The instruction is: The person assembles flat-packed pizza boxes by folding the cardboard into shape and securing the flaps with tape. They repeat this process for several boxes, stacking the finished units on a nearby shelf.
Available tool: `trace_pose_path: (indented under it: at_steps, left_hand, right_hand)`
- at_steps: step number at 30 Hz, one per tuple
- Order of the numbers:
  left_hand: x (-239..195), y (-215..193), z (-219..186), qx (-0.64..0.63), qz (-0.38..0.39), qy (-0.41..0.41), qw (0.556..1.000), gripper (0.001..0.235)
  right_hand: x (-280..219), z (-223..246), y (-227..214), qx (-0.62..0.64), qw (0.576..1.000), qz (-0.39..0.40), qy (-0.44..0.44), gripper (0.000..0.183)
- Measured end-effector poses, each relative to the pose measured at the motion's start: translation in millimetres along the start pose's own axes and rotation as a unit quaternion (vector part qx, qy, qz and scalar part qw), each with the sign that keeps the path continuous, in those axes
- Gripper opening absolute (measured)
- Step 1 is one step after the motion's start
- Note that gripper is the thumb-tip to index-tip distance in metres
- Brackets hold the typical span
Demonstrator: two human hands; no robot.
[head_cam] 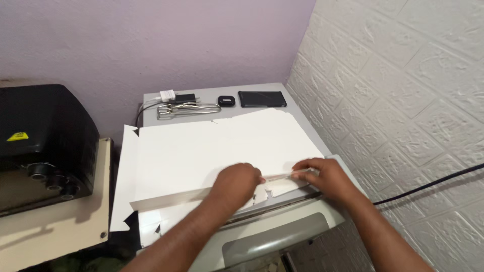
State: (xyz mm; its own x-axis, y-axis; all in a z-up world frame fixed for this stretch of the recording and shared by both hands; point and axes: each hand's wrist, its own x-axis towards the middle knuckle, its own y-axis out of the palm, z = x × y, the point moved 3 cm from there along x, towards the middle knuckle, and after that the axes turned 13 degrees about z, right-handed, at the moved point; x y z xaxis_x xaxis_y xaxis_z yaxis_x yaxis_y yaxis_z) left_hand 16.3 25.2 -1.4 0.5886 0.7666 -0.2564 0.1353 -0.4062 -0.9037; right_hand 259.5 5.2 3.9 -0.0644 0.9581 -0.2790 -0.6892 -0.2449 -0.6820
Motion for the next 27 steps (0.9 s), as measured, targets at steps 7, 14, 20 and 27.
trace_pose_path:
  at_steps: [7,14,20,27]
  left_hand:
    - [1.0,-14.2,-2.0,-0.101,-0.066,-0.076,0.99,0.029]
    - [5.4,-19.0,0.0,-0.109,-0.021,-0.103,0.988,0.033]
    - [1.3,-14.7,-6.8,-0.103,-0.044,-0.074,0.991,0.04]
    - [-2.8,-22.2,-20.2,-0.125,-0.005,-0.104,0.987,0.029]
  right_hand:
    - [25.7,9.3,-3.6,-0.137,0.987,-0.034,0.072,0.069]
    - [31.2,38.5,26.3,-0.283,0.955,-0.087,-0.004,0.101]
    - [34.5,-21.6,-19.2,-0.258,0.958,-0.113,0.049,0.091]
    - [29.5,-37.0,-25.2,-0.063,0.951,-0.25,-0.172,0.045]
